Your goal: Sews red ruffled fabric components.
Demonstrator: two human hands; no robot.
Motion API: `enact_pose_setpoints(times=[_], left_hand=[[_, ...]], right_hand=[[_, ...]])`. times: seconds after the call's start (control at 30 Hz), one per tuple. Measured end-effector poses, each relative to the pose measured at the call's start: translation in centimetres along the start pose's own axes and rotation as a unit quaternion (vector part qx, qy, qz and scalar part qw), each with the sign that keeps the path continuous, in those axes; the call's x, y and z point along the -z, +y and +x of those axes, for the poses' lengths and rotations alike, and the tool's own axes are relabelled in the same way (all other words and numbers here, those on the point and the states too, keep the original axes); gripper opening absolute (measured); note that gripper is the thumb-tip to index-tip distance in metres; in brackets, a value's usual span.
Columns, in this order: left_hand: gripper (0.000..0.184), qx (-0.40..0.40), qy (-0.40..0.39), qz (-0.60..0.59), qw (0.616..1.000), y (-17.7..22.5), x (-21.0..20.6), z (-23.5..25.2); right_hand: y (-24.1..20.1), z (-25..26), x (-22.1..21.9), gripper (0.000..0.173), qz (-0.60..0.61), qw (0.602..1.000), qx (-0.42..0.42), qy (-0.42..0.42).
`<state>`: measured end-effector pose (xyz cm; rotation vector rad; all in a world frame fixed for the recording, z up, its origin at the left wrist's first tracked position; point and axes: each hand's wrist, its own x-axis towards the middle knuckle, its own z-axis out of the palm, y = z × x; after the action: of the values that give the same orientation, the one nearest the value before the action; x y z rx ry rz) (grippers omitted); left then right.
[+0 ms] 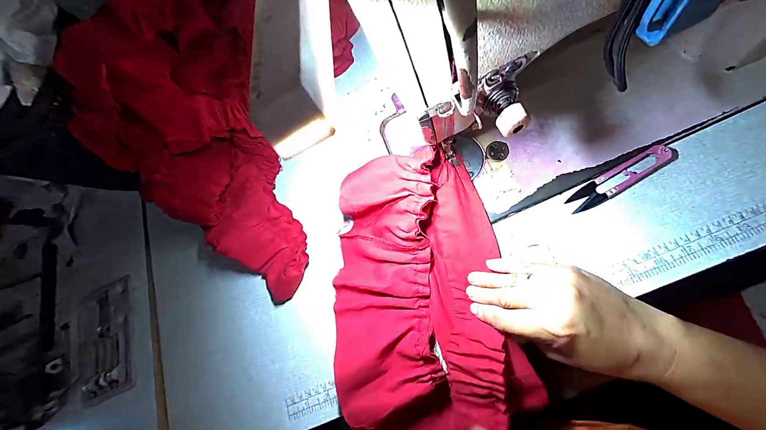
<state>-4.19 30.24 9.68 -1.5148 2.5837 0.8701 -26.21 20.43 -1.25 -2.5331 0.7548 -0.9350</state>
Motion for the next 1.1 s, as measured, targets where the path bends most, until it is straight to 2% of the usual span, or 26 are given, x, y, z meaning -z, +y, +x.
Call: enact_pose_setpoints(times=[0.1, 0.13, 0.23, 0.3, 0.43, 0.53, 0.73, 0.83, 0.93, 1.1], left_hand=[[0.03, -0.058, 0.136, -0.09, 0.985, -3.4, 2.2, 6.2], [0.031, -0.046, 0.167, -0.114, 0.978, -4.1, 2.9, 8.7], [0.031, 0.085, 0.196, -0.094, 0.972, -6.1, 3.9, 15.1], [0.036, 0.156, 0.247, -0.078, 0.953, -7.2, 3.9, 17.8], [0.036, 0.215, 0.329, -0.037, 0.919, -8.3, 3.8, 20.0], [0.03, 0.243, 0.33, -0.001, 0.912, -8.5, 4.1, 21.1], [0.028, 0.212, 0.257, 0.163, 0.929, -8.7, 5.7, 22.7], [0.028, 0.201, 0.227, 0.16, 0.939, -10.3, 7.3, 24.2], [0.027, 0.17, 0.248, 0.155, 0.941, -10.9, 7.1, 24.9], [0.028, 0.173, 0.251, 0.121, 0.945, -10.3, 7.0, 24.4]], right_hand=[[0.0, -0.2, 0.0, 0.028, 0.009, 1.0, -0.005, 0.001], [0.0, -0.2, -0.1, 0.027, 0.011, 1.0, -0.003, 0.003], [-0.2, -0.1, -0.3, 0.027, 0.001, 1.0, 0.001, 0.016], [-0.3, -0.1, -0.4, 0.026, -0.007, 1.0, -0.003, 0.027], [-0.7, 0.0, -0.2, 0.026, -0.02, 0.999, -0.029, 0.022], [-0.6, -0.1, -0.5, 0.027, -0.021, 0.999, -0.022, 0.024], [-0.9, -0.4, -0.9, 0.027, -0.019, 0.999, -0.022, 0.03], [-0.9, -0.4, -0.9, 0.027, -0.02, 0.999, -0.029, 0.037], [-1.2, -0.4, -0.7, 0.027, -0.02, 0.998, -0.047, 0.032], [-1.4, -0.1, -0.3, 0.026, -0.026, 0.999, -0.043, 0.017]])
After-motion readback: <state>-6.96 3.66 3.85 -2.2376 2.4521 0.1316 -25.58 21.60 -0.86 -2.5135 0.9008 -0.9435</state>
